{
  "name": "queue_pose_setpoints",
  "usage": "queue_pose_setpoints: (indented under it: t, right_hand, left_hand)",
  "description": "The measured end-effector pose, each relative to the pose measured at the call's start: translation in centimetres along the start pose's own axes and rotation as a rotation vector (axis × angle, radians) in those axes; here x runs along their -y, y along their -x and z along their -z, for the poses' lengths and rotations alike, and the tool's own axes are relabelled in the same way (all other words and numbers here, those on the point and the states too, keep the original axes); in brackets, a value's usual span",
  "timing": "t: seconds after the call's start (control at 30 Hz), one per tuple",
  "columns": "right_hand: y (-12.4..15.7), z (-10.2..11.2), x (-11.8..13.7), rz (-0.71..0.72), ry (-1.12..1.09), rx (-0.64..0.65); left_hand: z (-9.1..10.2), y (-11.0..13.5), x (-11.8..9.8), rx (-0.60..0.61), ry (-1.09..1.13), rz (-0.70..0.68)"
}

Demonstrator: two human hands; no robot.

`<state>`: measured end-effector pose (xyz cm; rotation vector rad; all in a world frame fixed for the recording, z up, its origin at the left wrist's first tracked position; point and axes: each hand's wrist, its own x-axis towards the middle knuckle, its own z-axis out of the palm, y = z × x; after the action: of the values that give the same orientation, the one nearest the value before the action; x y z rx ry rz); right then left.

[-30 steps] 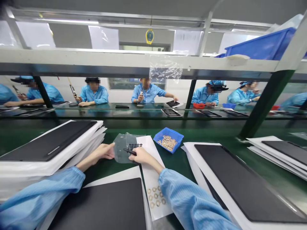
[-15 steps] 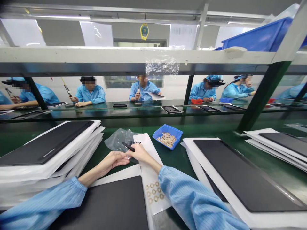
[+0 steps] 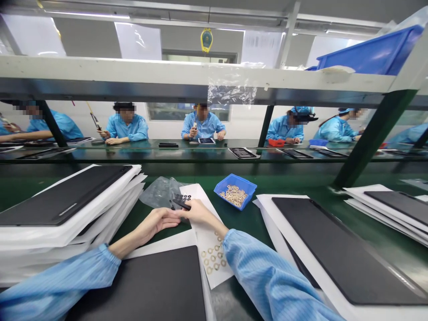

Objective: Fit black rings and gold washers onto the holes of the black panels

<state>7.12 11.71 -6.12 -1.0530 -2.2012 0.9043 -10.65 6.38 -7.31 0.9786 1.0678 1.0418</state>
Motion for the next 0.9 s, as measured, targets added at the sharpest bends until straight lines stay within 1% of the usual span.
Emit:
queue_pose_setpoints:
  t: [0.1,0.17,0.27,0.33,0.4,0.47,0.57,0.7,0.9]
  right_hand:
    - [0.2,0.1,0.3,0.034,0.013,0.027]
    - [0.2,0.2,0.7,0.045,0.026,0.012]
    - [0.2,0.1,1.5,0.044,0.043,-0.103]
    - [0.3,-0.2,2.2,0.049,0.053,-0.209]
    - [0.4,-0.7,2.7,0.076,0.071,-0.270]
    - [0.5,-1.2,2.9,0.117,0.099,-0.275]
    - [0.4,-1.6,2.2,0.155,0.150,-0.247]
    - [0.2,-1.7,1.2,0.158,0.206,-0.235]
    - [0.3,-1.9,1.4,0.157,0.245,-0.241]
  left_hand:
    - [0.0,-0.1,0.3,-0.010,0.019,-0.041]
    - [0.2,-0.3,0.5,-0.036,0.029,-0.076]
    - [0.4,-0.5,0.8,-0.062,0.022,-0.108]
    - [0.5,-0.6,0.8,-0.057,0.001,-0.110]
    - [0.5,-0.6,0.8,-0.048,-0.022,-0.108]
    - [0.4,-0.6,0.9,-0.044,-0.042,-0.108]
    - [0.3,-0.6,1.2,-0.047,-0.058,-0.118]
    - [0.4,-1.0,1.6,-0.065,-0.066,-0.129]
    - [0.5,-1.5,2.2,-0.075,-0.080,-0.130]
